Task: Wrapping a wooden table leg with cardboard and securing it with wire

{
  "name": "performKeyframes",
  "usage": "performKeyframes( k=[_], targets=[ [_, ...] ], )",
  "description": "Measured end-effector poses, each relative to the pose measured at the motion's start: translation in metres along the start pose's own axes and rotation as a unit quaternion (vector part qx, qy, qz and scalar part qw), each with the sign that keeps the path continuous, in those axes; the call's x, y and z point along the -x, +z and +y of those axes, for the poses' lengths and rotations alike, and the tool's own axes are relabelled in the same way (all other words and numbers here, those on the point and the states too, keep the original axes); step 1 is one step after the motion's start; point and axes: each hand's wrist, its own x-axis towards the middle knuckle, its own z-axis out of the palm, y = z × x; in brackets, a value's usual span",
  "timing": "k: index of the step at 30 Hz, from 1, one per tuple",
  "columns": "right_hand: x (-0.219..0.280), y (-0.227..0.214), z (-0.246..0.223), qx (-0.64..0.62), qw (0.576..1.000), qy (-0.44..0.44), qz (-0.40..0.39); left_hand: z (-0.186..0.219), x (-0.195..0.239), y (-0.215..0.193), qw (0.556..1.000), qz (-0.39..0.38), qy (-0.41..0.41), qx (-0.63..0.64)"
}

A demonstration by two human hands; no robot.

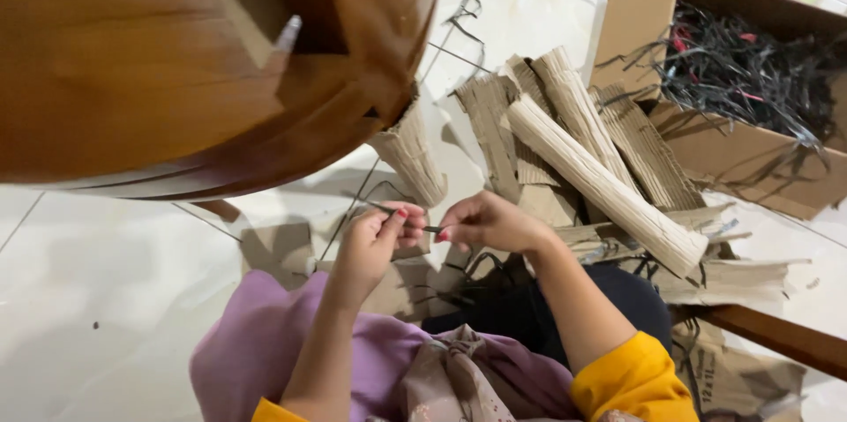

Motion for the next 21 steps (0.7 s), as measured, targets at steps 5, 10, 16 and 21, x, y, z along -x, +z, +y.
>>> performKeyframes(
  k=[5, 10, 16, 21],
  targets=[
    [0.005, -0.021, -0.009, 0.017, 0.998, -0.022, 0.06, 0.013, 0.006, -0.026, 0.999, -0.004, -0.024, -0.046],
    [0.021, -0.041, -0.024, 0.054, 0.99, 0.075, 0.11, 0.015, 0.001, -0.032, 0.991, -0.021, -0.013, -0.13],
    [0.036, -0.042, -0.05, 0.308, 0.878, 0.179, 0.32, 0.019, 0.0, -0.037, 0.931, 0.087, 0.034, -0.352],
    [0.022, -0.033, -0.046, 0.255, 0.813, -0.021, 0.523, 0.021, 0.002, -0.037, 0.927, 0.103, 0.053, -0.356]
  ],
)
